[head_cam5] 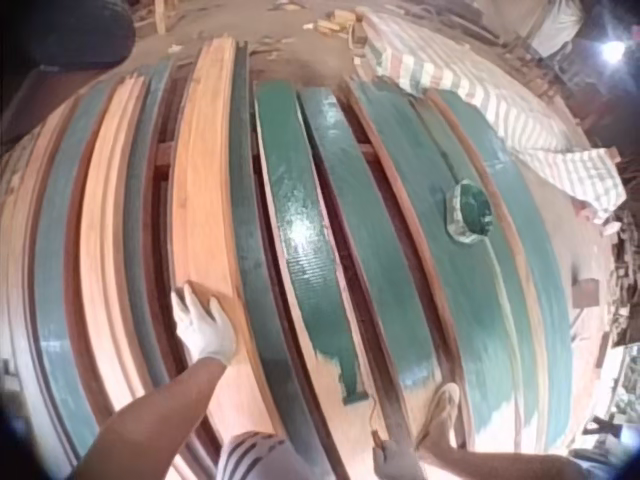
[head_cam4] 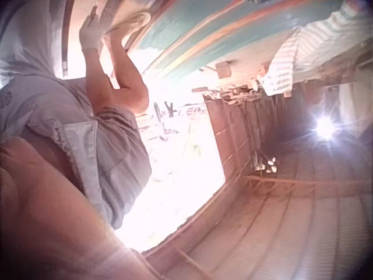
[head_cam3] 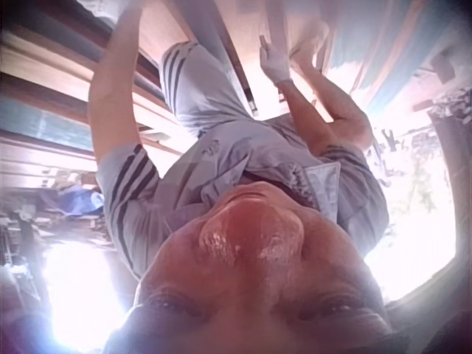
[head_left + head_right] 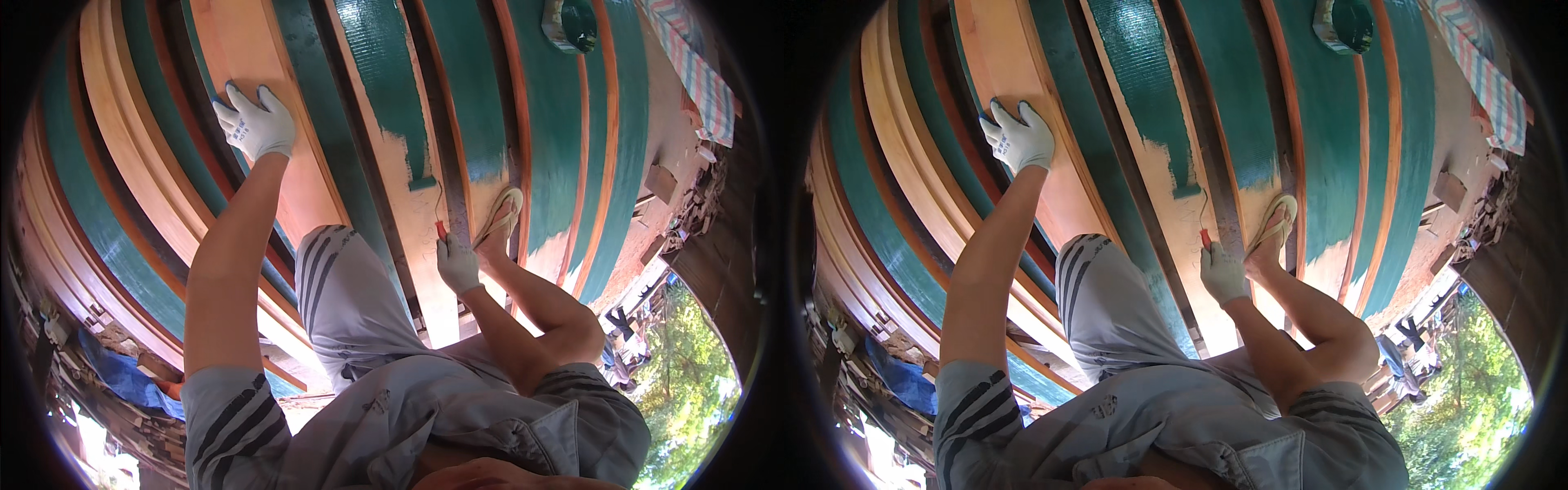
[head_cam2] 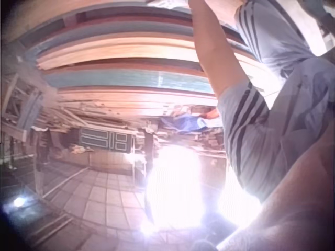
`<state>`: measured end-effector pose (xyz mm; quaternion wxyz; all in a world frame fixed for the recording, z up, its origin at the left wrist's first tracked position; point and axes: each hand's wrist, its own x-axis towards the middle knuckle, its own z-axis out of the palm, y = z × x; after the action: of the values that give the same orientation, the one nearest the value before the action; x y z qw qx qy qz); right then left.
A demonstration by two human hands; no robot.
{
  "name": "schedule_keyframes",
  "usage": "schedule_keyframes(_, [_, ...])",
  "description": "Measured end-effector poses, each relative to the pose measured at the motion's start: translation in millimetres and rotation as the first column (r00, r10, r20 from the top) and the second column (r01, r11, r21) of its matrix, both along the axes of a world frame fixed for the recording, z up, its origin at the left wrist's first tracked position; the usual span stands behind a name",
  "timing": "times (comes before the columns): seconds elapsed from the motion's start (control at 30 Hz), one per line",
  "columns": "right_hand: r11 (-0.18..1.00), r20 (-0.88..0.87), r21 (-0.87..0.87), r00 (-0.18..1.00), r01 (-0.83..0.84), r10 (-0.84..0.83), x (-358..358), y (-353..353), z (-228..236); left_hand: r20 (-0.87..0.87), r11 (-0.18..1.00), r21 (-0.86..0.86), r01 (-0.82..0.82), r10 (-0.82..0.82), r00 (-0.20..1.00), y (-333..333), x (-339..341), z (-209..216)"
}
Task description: The person paints wooden planks with green paint using a small roller. They dip the roller into a paint container and apply paint along the length of each plank, moving from one plank to the next.
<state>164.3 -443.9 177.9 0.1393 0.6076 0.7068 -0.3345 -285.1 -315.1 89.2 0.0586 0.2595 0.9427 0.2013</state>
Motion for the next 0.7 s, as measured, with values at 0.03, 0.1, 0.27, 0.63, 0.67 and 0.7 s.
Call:
schedule_keyframes(0.03, [0.998, -0.032, 0.062, 0.999, -0.013, 0.015, 0, -1, 2, -0.005, 1.000, -0.003, -0.003, 0.003, 1.000, 2, -1, 0])
schedule_keyframes(0.1, [0.983, -0.092, 0.182, 0.994, -0.038, 0.056, 3, -3, 8, -0.018, 1.000, 0.015, 0.003, -0.002, 1.000, 6, -1, -2])
schedule_keyframes(0.27, [0.954, -0.309, 0.301, 0.947, 0.012, 0.086, -82, 105, -35, 0.013, 1.000, 0.023, -0.001, 0.000, 1.000, 4, -2, 6])
schedule_keyframes(0.63, [0.982, 0.031, 0.185, 0.999, -0.029, 0.024, -71, 31, -52, -0.023, 1.000, 0.024, 0.011, -0.010, 1.000, 4, -7, 3])
schedule_keyframes(0.67, [0.988, 0.070, 0.149, 0.997, -0.031, 0.021, -54, 5, -46, -0.041, 1.000, 0.018, 0.011, -0.011, 0.999, 4, -9, -1])
schedule_keyframes(0.7, [0.979, 0.068, 0.201, 0.998, -0.022, 0.008, -34, -23, -44, -0.032, 1.000, 0.022, 0.016, -0.016, 0.999, 5, -7, -1])
